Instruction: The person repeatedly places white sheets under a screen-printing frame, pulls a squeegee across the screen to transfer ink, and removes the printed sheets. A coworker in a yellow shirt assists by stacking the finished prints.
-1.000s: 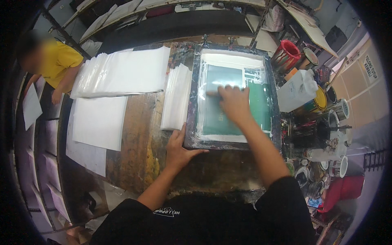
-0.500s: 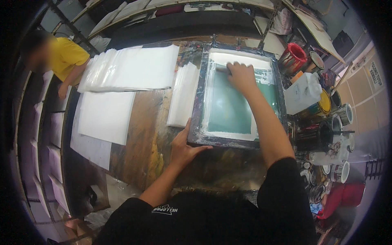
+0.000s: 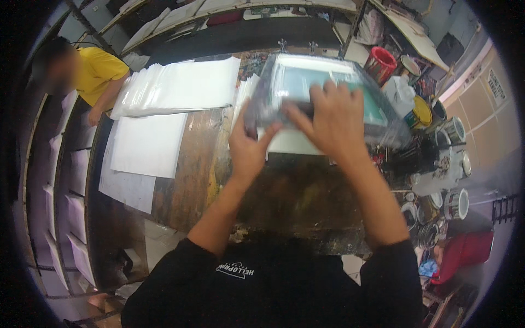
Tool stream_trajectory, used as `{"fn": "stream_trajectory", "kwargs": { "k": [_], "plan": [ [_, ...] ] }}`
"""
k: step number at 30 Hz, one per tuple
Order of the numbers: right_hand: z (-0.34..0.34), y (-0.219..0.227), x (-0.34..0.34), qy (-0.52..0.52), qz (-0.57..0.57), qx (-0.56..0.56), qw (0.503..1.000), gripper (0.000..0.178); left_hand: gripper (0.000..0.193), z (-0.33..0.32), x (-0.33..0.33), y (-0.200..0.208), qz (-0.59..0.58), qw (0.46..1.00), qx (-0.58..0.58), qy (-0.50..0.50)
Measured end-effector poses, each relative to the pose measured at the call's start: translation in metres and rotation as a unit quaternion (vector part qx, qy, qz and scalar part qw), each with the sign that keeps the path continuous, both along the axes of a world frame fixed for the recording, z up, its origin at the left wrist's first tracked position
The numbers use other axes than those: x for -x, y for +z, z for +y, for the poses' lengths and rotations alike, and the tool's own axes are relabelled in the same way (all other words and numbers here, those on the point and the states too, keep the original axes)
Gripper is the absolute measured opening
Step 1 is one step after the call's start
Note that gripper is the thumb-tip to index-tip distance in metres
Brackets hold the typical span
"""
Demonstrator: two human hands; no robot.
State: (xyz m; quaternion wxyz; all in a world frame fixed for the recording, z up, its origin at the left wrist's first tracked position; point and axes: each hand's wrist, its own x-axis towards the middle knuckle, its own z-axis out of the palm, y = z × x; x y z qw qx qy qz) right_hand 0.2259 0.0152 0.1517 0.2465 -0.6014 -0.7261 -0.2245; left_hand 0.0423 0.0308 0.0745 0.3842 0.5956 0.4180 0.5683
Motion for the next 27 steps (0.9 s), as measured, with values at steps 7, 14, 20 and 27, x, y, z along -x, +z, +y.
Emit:
{"fn": "stream_trajectory", "kwargs": {
  "k": [7, 14, 20, 27],
  "plan": [
    [0.066, 0.073, -0.016, 0.013, 0.028, -0.079, 0.996, 0.069, 0.058, 0.053, 0.02, -0.017, 0.164, 0.984, 0.035, -0.054],
    [0.083, 0.116, -0.01, -0.036, 0.086, 0.019, 0.995, 0.075, 0.043, 0.048, 0.008, -0.091, 0.575, 0.818, 0.015, 0.024],
    [0.087, 0.115, -0.019, -0.009, 0.09, 0.007, 0.996, 0.079, 0.042, 0.056, 0.002, -0.091, 0.626, 0.779, -0.022, 0.034],
    [0.089, 0.112, -0.02, -0.004, 0.07, -0.037, 0.997, 0.083, 0.034, 0.089, 0.016, -0.032, 0.42, 0.907, -0.002, 0.029]
  ]
}}
